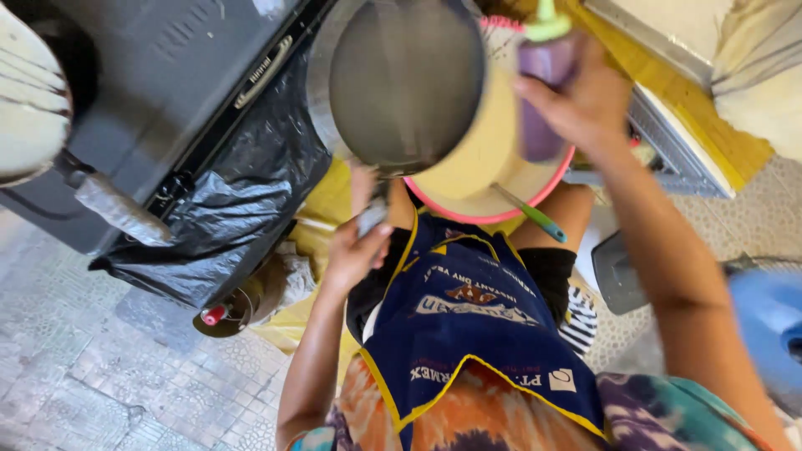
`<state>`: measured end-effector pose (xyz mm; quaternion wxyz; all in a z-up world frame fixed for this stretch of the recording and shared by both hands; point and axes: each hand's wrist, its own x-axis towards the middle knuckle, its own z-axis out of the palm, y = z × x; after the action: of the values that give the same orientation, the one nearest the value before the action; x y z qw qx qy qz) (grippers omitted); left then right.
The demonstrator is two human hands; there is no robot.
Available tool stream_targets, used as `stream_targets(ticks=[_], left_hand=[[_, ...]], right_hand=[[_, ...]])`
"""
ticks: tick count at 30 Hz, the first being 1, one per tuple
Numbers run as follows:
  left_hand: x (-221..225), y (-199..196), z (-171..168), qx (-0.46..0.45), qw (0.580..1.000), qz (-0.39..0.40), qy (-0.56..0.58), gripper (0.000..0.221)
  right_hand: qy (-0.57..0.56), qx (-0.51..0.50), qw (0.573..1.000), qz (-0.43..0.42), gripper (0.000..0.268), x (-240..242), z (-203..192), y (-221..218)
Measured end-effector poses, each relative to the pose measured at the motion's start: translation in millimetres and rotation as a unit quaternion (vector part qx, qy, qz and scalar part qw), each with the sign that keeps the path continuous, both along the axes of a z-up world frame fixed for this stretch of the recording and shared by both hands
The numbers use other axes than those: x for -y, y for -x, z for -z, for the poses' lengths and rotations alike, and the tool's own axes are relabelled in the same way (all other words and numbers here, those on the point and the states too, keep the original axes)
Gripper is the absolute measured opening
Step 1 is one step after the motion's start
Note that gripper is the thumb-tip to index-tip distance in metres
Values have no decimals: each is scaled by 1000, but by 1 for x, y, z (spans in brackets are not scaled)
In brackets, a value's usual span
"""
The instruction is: Cooking thin crepes by pouring batter into a pan, swirling it to spread, and removing the finished crepes.
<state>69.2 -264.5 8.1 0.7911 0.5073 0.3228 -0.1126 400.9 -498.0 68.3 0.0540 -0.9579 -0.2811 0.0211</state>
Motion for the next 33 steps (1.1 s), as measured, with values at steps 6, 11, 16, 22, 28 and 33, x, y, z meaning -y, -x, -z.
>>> stream_targets(ticks=[6, 11, 16, 22, 28, 33], left_hand=[[-36, 76, -39, 108, 955, -221, -165, 8], [-24, 83, -71, 124, 941, -227, -218, 40], [0, 50, -60, 15, 953, -121, -277, 9], [16, 1, -10, -79, 950, 114, -278, 37], [16, -38, 44, -51, 888, 212, -406, 51], [6, -57, 40, -4, 812, 222, -540, 56]], right_hand=[[-440, -211, 862, -135, 77, -200, 97, 22], [-468, -194, 859, -75, 102, -262, 138, 52], [-131, -222, 965, -45, 76, -93, 117, 84], [200, -107, 962, 149, 18, 100, 123, 151], [343, 111, 932, -30, 13, 189, 184, 94], [366, 172, 912, -61, 11, 212, 88, 83]])
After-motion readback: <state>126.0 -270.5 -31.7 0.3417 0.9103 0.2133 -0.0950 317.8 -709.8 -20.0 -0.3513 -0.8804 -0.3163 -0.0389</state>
